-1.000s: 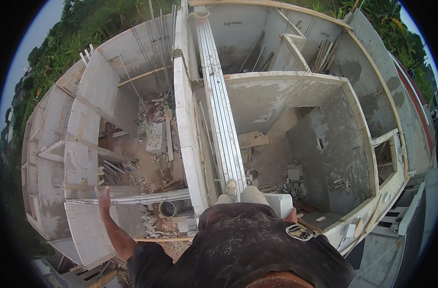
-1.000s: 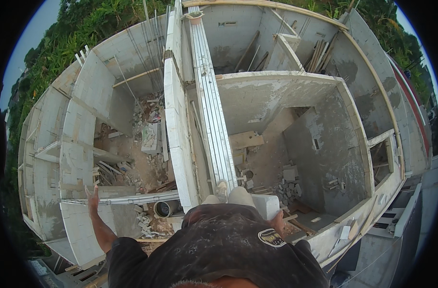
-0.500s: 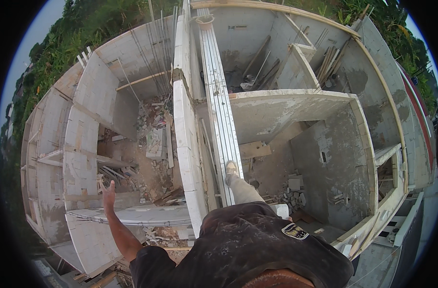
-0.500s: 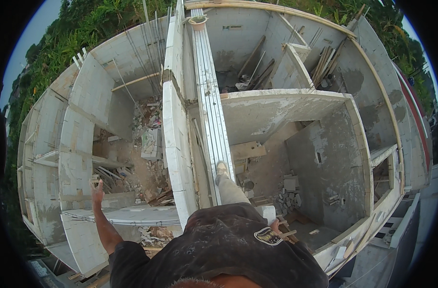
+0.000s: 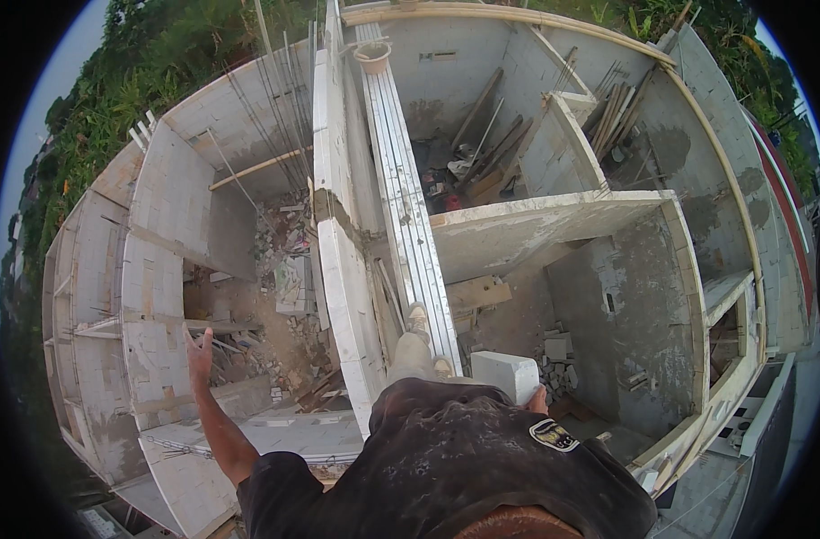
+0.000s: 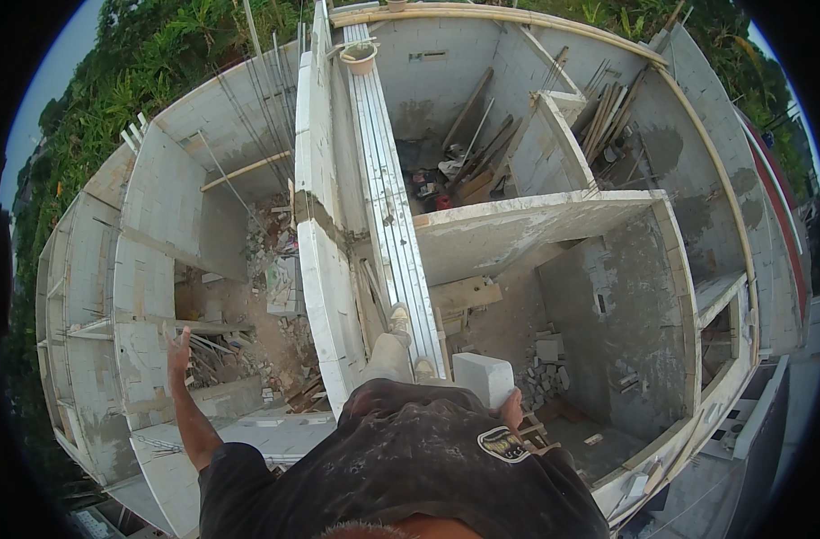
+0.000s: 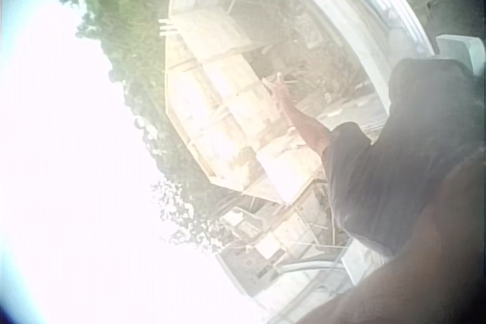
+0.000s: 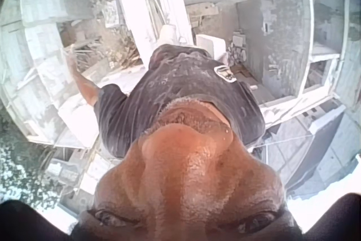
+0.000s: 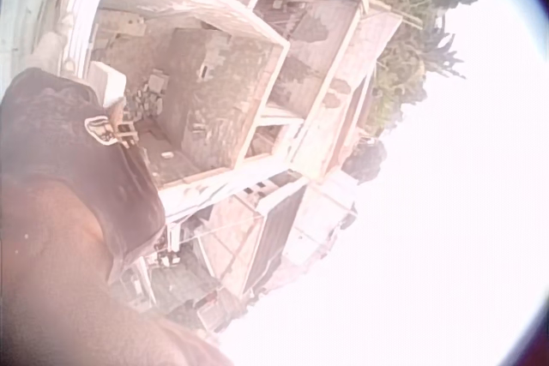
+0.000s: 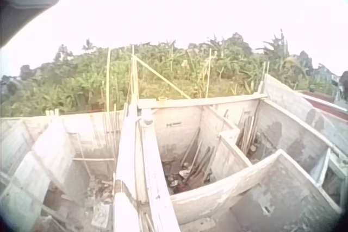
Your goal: Laying aerated concrete blocks on a wall using a trowel and mortar.
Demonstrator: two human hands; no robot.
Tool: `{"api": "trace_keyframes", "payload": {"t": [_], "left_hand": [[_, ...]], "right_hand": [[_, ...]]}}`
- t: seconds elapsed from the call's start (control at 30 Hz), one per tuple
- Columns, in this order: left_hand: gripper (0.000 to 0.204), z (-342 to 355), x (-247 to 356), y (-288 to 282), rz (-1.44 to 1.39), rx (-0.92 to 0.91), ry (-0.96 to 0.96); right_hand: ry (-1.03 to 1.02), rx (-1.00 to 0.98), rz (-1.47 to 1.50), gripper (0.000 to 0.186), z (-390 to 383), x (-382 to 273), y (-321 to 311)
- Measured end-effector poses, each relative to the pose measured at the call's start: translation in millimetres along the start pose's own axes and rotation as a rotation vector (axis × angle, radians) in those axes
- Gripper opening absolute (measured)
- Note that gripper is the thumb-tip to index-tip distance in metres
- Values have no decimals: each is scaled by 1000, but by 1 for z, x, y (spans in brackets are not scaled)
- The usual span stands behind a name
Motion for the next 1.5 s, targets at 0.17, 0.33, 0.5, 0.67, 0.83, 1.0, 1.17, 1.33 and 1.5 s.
{"api": "trace_keyframes", "payload": {"t": [0.17, 0.33, 0.5, 0.67, 0.83, 1.0, 1.17, 1.33, 1.5], "left_hand": [[94, 78, 15, 33, -35, -14, -41], [93, 146, 99, 51, 65, -118, -301], [96, 246, 108, 51, 133, 148, 27], [96, 341, 204, 85, -73, -1, 20], [98, 393, 293, 106, -237, -92, -25], [94, 479, 345, 141, -7, -45, 63], [93, 534, 384, 174, -141, -91, 24], [94, 576, 407, 194, -107, -142, -96], [94, 628, 405, 210, -305, -106, -173]], "right_hand": [[17, -52, 113, 97, 7, -176, -111], [187, 5, 115, 95, 76, -248, -114], [167, -93, 20, 63, 121, -332, -146], [124, -66, 20, 60, 183, -386, -166], [79, -61, 15, 57, 227, -455, -172], [50, -68, 29, 54, 305, -726, -183], [3, -57, 5, 50, 341, -584, -236], [-50, -44, -8, 47, 377, -607, -252], [-91, -40, 2, 44, 435, -689, -267]]}}
Point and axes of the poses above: each hand's wrist, its own z-axis towards the middle knuckle, its own y-axis out of the palm, x = y × z, the point moved 2 cm from there along z, towards the middle knuckle
